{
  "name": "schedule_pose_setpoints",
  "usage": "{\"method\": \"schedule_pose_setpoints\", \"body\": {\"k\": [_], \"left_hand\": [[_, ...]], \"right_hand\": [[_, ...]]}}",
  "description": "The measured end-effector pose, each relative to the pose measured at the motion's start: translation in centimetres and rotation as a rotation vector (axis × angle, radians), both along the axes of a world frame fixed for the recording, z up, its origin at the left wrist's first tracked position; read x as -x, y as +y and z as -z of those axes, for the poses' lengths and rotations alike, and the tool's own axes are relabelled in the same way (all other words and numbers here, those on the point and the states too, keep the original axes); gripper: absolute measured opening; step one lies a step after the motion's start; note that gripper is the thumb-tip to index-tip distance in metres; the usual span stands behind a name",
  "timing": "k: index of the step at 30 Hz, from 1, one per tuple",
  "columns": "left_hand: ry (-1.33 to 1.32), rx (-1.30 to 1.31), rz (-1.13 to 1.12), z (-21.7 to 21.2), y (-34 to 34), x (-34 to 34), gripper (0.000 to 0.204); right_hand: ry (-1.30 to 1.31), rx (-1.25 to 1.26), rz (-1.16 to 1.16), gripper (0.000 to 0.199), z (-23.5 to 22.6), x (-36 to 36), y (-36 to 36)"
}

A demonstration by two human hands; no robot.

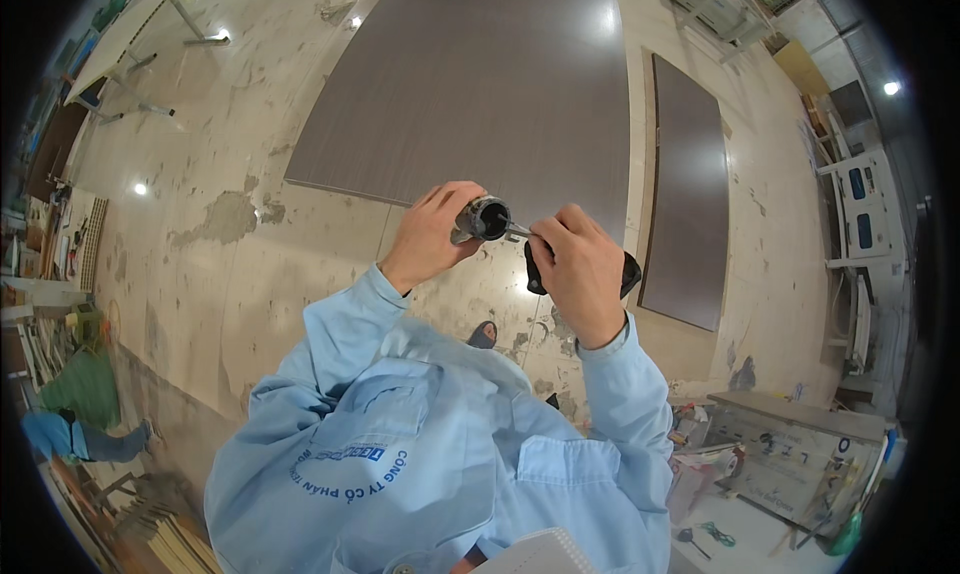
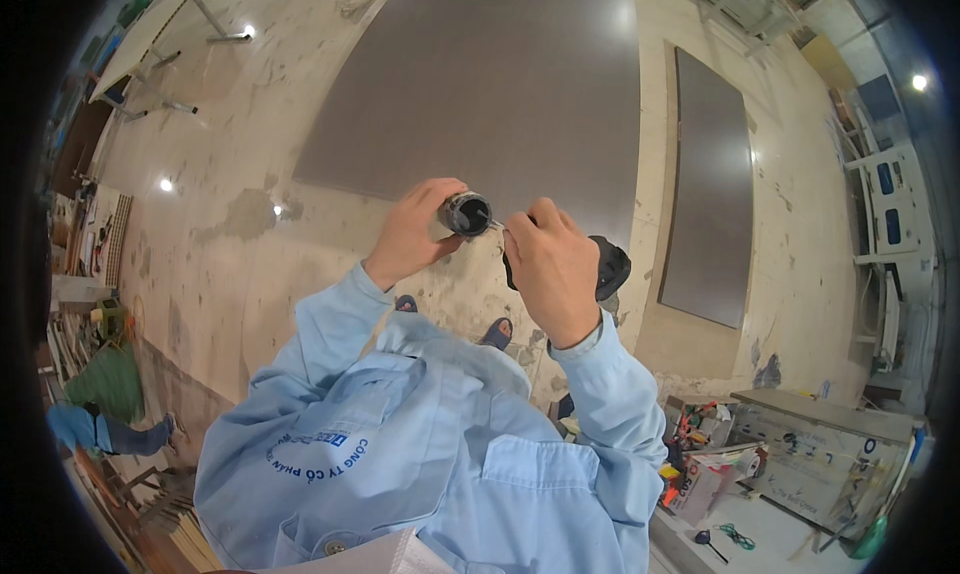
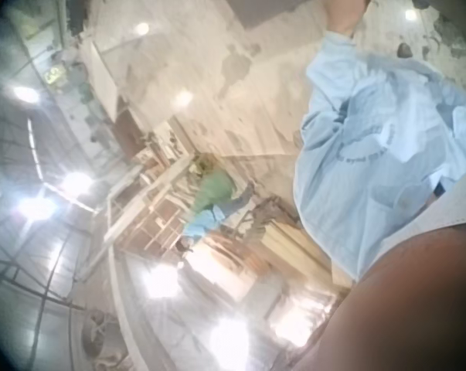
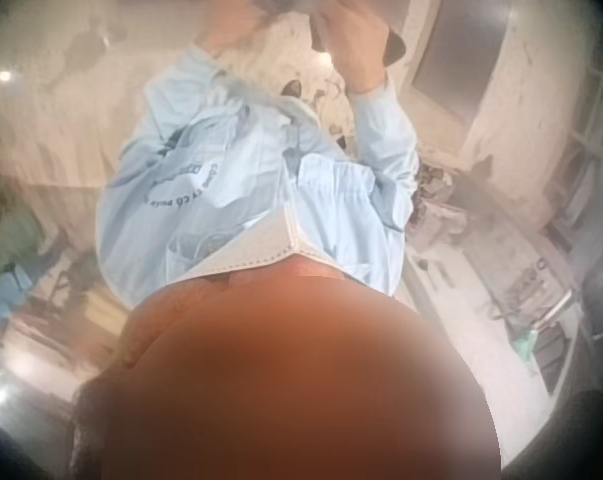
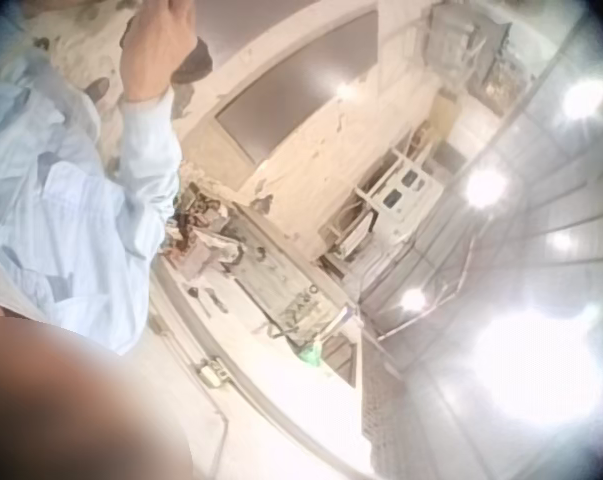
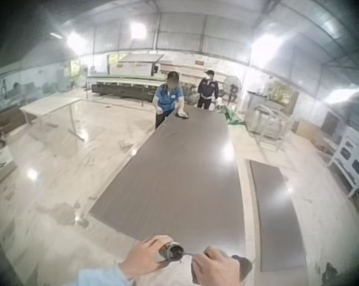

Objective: The person wipes a large gray panel with a black cloth, then uses a small metal tool to scrape the surface while wiping with the other hand. The person later picks up a small can and applies its contents to the cloth before continuing to wipe the panel.

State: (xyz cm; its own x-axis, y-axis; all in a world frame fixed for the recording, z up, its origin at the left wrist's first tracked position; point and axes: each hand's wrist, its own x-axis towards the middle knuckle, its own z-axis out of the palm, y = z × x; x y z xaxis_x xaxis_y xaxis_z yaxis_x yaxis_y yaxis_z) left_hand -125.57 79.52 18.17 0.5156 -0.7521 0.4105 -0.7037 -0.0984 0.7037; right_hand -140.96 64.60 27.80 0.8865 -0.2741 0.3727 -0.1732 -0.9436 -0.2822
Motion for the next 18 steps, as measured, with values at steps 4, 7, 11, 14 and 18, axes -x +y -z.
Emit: {"method": "schedule_pose_setpoints", "body": {"k": [4, 7, 11, 14, 18], "left_hand": [[-0.031, 0.0, 0.007, 0.4, 0.4, 0.1, 0.063], [-0.04, 0.002, -0.001, 0.4, 0.5, 0.3, 0.066], [-0.04, 0.008, -0.001, 0.5, 0.4, 0.4, 0.068], [-0.039, 0.002, -0.003, 0.5, 0.5, 0.4, 0.069], [-0.04, 0.004, -0.006, 0.8, 0.5, 0.5, 0.068]], "right_hand": [[0.125, 0.086, -0.018, 0.007, 0.8, -1.1, 0.4], [0.151, 0.122, -0.073, 0.008, 1.3, -1.4, 0.7], [0.198, 0.138, -0.054, 0.004, 2.0, -1.9, 1.0], [0.205, 0.137, -0.045, 0.008, 2.6, -2.3, 1.3], [0.205, 0.127, -0.055, 0.003, 2.9, -2.3, 1.2]]}}
